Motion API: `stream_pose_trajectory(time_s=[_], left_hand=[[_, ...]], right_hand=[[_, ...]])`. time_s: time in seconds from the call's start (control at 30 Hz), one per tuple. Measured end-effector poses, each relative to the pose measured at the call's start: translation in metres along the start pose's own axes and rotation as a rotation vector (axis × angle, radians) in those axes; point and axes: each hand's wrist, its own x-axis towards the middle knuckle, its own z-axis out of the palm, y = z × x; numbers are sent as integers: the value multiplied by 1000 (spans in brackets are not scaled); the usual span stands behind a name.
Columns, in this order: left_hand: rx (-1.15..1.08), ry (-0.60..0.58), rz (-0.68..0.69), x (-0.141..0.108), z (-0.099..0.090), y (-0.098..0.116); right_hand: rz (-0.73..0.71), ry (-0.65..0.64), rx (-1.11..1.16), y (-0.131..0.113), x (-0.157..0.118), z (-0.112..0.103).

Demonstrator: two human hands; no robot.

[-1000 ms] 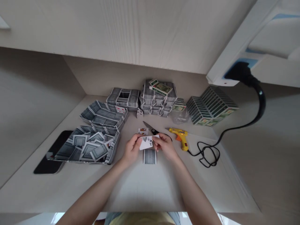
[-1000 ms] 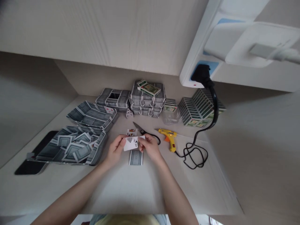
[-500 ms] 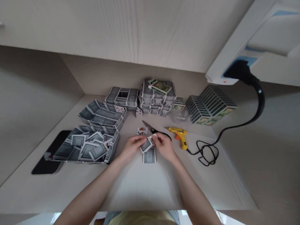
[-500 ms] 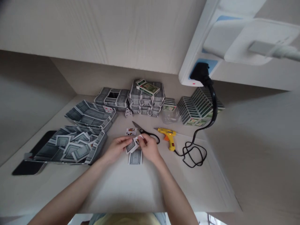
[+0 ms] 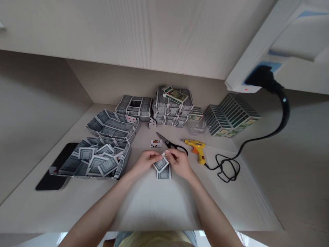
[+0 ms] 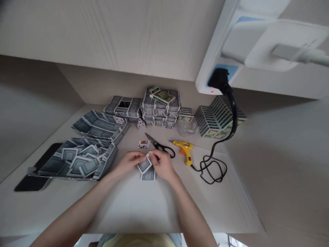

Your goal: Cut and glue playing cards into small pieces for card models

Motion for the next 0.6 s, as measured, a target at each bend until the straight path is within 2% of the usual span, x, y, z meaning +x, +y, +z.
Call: stream_pose_trajectory(time_s=[0.1, 0.27, 0.6], left_hand=[[91, -67, 37, -2, 1, -1], [229, -96, 110, -6, 4, -4], [273, -30, 215, -11, 13, -3]], right_hand=[[-9, -10, -12, -2, -1, 0], [-2, -50, 21, -4, -1, -1], [63, -71, 129, -4, 1, -4]])
